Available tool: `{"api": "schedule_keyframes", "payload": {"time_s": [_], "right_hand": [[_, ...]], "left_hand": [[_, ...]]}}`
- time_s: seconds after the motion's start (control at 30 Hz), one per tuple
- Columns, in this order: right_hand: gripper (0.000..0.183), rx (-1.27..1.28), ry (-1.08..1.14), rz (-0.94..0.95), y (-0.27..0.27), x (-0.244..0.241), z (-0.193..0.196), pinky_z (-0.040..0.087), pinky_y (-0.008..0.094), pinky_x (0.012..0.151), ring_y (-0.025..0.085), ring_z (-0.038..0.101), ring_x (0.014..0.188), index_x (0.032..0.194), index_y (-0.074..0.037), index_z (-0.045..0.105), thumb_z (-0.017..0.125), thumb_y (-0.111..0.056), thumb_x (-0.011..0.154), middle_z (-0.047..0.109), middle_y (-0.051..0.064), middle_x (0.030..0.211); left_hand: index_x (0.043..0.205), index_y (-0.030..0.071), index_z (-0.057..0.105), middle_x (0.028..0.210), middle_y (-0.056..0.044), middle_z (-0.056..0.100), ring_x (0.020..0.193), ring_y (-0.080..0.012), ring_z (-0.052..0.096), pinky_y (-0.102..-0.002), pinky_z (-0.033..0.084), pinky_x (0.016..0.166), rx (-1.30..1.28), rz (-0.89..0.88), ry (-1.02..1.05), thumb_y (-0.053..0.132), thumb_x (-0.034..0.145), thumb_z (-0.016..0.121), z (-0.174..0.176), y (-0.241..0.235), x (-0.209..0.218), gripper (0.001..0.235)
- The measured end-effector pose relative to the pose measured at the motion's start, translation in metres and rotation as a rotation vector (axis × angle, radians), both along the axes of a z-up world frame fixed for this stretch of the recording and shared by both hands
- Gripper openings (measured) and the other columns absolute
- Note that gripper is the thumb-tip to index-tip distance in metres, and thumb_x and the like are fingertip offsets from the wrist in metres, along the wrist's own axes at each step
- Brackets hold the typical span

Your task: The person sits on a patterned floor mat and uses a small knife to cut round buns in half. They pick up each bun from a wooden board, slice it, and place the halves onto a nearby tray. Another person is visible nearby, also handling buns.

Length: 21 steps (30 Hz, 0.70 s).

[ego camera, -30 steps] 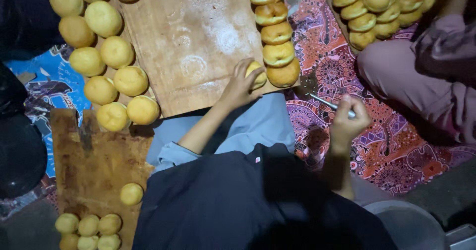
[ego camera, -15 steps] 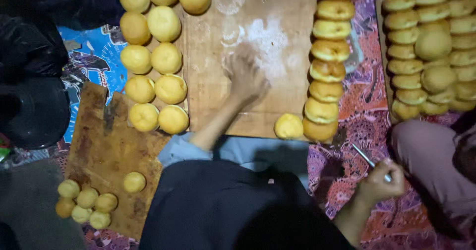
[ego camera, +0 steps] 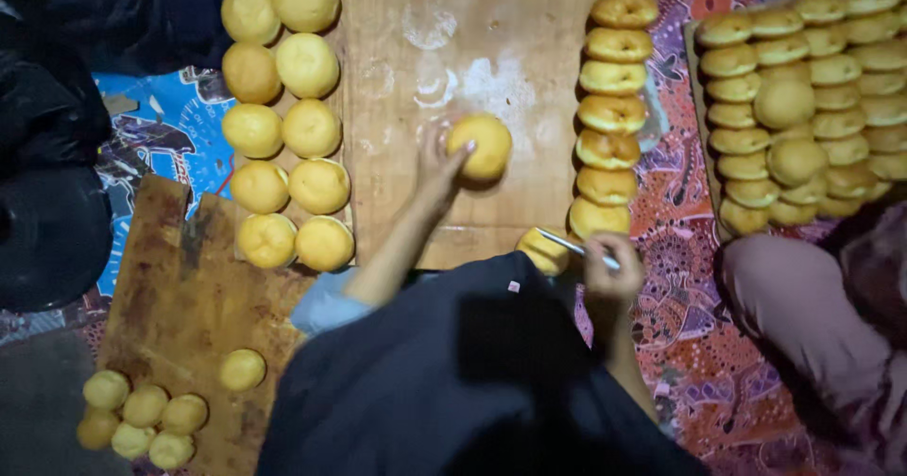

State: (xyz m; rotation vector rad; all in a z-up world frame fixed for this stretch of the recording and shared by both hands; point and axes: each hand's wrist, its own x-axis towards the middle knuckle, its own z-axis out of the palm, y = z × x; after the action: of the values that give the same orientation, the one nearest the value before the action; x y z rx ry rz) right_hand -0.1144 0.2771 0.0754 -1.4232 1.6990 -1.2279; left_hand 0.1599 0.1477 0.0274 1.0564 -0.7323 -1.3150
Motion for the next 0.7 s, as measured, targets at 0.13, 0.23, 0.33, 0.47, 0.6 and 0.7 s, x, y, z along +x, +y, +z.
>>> {"api": "schedule_keyframes", "payload": {"time_s": [0.13, 0.23, 0.33, 0.47, 0.6, 0.7], "right_hand": [[0.012, -0.038, -0.027, 0.160, 0.014, 0.033, 0.032, 0.049, 0.028, 0.063, 0.010, 0.060, 0.071, 0.104, 0.000, 0.067, 0.071, -0.011, 0.101, 0.068, 0.005, 0.085], [0.011, -0.167, 0.078, 0.175, 0.039, 0.041, 0.050, 0.053, 0.030, 0.062, 0.013, 0.067, 0.068, 0.101, 0.000, 0.066, 0.070, -0.010, 0.101, 0.071, 0.007, 0.083], [0.013, -0.373, 0.312, 0.183, 0.051, 0.050, 0.057, 0.053, 0.034, 0.062, 0.022, 0.067, 0.066, 0.093, -0.002, 0.063, 0.072, -0.009, 0.099, 0.071, 0.011, 0.082], [0.013, -0.394, 0.389, 0.341, 0.056, 0.056, 0.055, 0.052, 0.037, 0.059, 0.025, 0.067, 0.060, 0.086, -0.003, 0.065, 0.069, -0.006, 0.098, 0.068, 0.011, 0.072], [0.015, -0.232, 0.236, 0.414, 0.054, 0.040, 0.053, 0.052, 0.036, 0.054, 0.023, 0.067, 0.057, 0.084, -0.003, 0.067, 0.068, -0.005, 0.098, 0.068, 0.009, 0.070], [0.015, -0.305, 0.154, 0.426, 0.050, 0.034, 0.048, 0.053, 0.034, 0.054, 0.021, 0.068, 0.056, 0.083, -0.002, 0.067, 0.067, -0.005, 0.098, 0.067, 0.008, 0.069]], "left_hand": [[0.137, 0.006, 0.053, 0.128, -0.011, 0.064, 0.121, -0.0232, 0.063, -0.040, 0.054, 0.102, 0.223, -0.043, 0.622, 0.026, 0.097, 0.065, 0.019, 0.097, -0.040, 0.046], [0.134, 0.005, 0.053, 0.124, -0.011, 0.064, 0.115, -0.0235, 0.065, -0.041, 0.057, 0.096, 0.213, -0.019, 0.667, 0.029, 0.100, 0.065, 0.028, 0.138, -0.049, 0.043], [0.131, 0.005, 0.058, 0.119, -0.011, 0.066, 0.108, -0.0213, 0.066, -0.038, 0.059, 0.092, 0.164, -0.022, 0.523, 0.021, 0.097, 0.069, 0.037, 0.159, -0.053, 0.039], [0.120, -0.003, 0.067, 0.116, -0.011, 0.069, 0.103, -0.0189, 0.066, -0.035, 0.057, 0.091, 0.042, -0.176, 0.125, 0.007, 0.092, 0.079, 0.047, 0.175, -0.054, 0.033], [0.119, -0.002, 0.068, 0.110, -0.012, 0.072, 0.099, -0.0192, 0.070, -0.035, 0.059, 0.089, 0.168, -0.253, 0.284, 0.007, 0.092, 0.075, 0.056, 0.183, -0.057, 0.029], [0.121, -0.003, 0.067, 0.115, -0.012, 0.074, 0.103, -0.0180, 0.071, -0.032, 0.059, 0.091, 0.170, -0.222, 0.357, 0.011, 0.096, 0.070, 0.061, 0.188, -0.064, 0.029]]}}
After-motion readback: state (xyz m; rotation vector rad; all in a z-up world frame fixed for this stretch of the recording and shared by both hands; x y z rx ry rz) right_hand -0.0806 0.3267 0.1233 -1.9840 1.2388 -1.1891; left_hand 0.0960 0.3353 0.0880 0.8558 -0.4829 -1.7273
